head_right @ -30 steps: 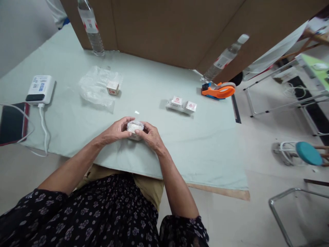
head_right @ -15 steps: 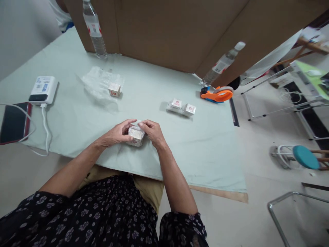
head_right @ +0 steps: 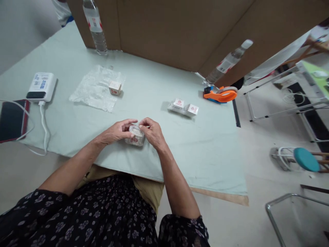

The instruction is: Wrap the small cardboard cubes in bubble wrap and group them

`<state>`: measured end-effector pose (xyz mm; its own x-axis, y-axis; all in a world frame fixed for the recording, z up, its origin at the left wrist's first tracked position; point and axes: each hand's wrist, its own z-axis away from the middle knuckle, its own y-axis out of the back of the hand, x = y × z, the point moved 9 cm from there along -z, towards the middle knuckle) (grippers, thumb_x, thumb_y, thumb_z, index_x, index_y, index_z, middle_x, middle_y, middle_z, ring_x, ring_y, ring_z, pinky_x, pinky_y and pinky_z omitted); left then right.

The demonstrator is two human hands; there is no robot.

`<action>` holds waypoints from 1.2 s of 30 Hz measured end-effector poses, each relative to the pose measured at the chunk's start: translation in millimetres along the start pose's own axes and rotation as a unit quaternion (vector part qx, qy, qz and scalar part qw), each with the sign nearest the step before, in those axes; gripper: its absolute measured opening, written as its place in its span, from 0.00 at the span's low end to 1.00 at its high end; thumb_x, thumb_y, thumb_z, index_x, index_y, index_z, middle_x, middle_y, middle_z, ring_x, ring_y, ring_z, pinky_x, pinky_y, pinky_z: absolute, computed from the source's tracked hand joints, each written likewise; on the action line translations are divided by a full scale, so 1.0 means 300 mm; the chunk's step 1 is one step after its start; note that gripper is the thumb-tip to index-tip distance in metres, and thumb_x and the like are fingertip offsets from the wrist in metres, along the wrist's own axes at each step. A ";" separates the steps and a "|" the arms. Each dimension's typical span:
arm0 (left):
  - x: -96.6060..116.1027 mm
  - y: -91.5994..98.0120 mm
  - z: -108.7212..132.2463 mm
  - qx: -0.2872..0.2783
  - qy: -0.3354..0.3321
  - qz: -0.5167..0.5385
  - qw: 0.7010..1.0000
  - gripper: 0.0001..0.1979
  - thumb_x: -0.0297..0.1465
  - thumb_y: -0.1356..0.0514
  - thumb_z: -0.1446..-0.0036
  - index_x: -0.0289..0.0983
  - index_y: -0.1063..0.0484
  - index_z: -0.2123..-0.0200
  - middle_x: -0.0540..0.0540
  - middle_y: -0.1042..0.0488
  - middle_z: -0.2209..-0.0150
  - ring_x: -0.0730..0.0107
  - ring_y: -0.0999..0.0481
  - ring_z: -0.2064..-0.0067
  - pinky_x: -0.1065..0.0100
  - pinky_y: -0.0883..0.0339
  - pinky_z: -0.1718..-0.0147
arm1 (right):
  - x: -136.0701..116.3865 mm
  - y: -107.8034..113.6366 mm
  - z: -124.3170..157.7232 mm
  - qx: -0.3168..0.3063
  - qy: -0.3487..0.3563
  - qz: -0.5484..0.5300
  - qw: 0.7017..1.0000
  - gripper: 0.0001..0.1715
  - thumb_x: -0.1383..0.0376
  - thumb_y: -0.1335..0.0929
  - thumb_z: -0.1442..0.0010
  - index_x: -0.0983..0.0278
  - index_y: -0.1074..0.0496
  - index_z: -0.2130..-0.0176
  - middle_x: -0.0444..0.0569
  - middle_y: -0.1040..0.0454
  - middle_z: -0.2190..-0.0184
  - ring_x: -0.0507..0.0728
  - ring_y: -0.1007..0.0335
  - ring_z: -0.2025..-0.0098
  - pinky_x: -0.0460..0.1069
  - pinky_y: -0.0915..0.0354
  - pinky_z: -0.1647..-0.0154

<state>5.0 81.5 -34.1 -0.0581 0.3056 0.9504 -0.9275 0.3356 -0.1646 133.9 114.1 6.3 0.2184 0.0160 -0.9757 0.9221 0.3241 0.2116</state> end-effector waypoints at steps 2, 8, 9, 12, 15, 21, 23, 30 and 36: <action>-0.003 0.002 -0.002 0.010 0.005 -0.005 1.000 0.39 0.31 0.33 0.54 0.33 0.36 0.36 0.38 0.23 0.50 0.58 0.23 0.50 0.57 0.29 0.49 | -0.005 -0.003 0.000 -0.005 0.001 0.009 1.000 0.06 0.61 0.31 0.47 0.62 0.29 0.70 0.43 0.28 0.73 0.52 0.35 0.69 0.48 0.38 0.66; 0.010 -0.009 0.000 0.010 0.003 0.003 1.000 0.37 0.29 0.34 0.53 0.33 0.35 0.38 0.39 0.22 0.51 0.59 0.23 0.51 0.57 0.29 0.50 | -0.017 -0.007 -0.012 -0.001 0.007 0.062 0.998 0.06 0.62 0.32 0.47 0.63 0.28 0.70 0.44 0.26 0.73 0.53 0.33 0.70 0.49 0.38 0.66; 0.013 -0.010 0.001 0.008 0.004 0.005 1.000 0.37 0.29 0.34 0.53 0.32 0.36 0.38 0.38 0.23 0.50 0.59 0.23 0.51 0.57 0.29 0.50 | -0.022 -0.006 -0.015 0.001 0.012 0.072 0.997 0.06 0.63 0.32 0.47 0.63 0.27 0.70 0.44 0.26 0.73 0.53 0.33 0.69 0.49 0.38 0.65; 0.022 -0.013 0.004 0.004 0.001 0.005 1.000 0.36 0.28 0.35 0.52 0.32 0.36 0.38 0.38 0.23 0.49 0.60 0.23 0.50 0.58 0.29 0.49 | -0.042 0.003 -0.023 0.008 0.028 0.092 0.995 0.06 0.63 0.32 0.46 0.62 0.27 0.71 0.43 0.26 0.74 0.53 0.33 0.69 0.49 0.38 0.65; 0.031 -0.017 0.005 0.000 -0.003 0.000 1.000 0.33 0.29 0.35 0.51 0.33 0.34 0.40 0.38 0.23 0.49 0.60 0.22 0.50 0.58 0.29 0.50 | -0.053 0.010 -0.023 0.007 0.030 0.099 0.995 0.06 0.63 0.32 0.46 0.62 0.27 0.72 0.43 0.26 0.74 0.53 0.33 0.70 0.49 0.38 0.65; 0.039 -0.008 0.003 0.021 -0.001 -0.038 0.999 0.33 0.29 0.35 0.50 0.32 0.33 0.40 0.41 0.22 0.55 0.65 0.23 0.58 0.61 0.29 0.55 | -0.062 0.008 -0.010 -0.022 0.018 0.107 0.994 0.07 0.62 0.32 0.46 0.63 0.26 0.71 0.44 0.26 0.73 0.53 0.33 0.69 0.48 0.39 0.65; 0.040 -0.004 0.002 0.030 -0.007 -0.037 0.999 0.32 0.29 0.35 0.50 0.33 0.33 0.40 0.41 0.23 0.53 0.68 0.23 0.60 0.63 0.29 0.57 | -0.060 0.003 -0.009 -0.045 0.010 0.115 0.992 0.08 0.62 0.32 0.46 0.63 0.26 0.71 0.43 0.26 0.73 0.52 0.34 0.70 0.48 0.40 0.65; 0.027 -0.010 0.001 0.034 -0.012 -0.014 0.999 0.31 0.30 0.35 0.49 0.32 0.35 0.41 0.43 0.24 0.57 0.72 0.24 0.65 0.66 0.30 0.61 | -0.042 -0.027 -0.024 -0.145 -0.006 0.087 0.986 0.09 0.61 0.32 0.48 0.64 0.26 0.72 0.43 0.27 0.74 0.52 0.35 0.68 0.49 0.40 0.61; 0.031 -0.006 0.001 0.045 -0.018 -0.051 0.998 0.30 0.31 0.35 0.49 0.32 0.33 0.42 0.45 0.23 0.59 0.73 0.25 0.67 0.68 0.31 0.63 | -0.051 -0.030 -0.025 -0.157 0.018 0.127 0.979 0.10 0.63 0.34 0.47 0.65 0.25 0.72 0.44 0.25 0.73 0.53 0.33 0.67 0.49 0.39 0.61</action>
<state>6.1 83.5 -24.7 0.0272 0.2405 0.9703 -0.9583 0.2825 -0.0432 119.7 118.1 18.9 0.4122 0.1648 -0.8960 0.6947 0.5795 0.4262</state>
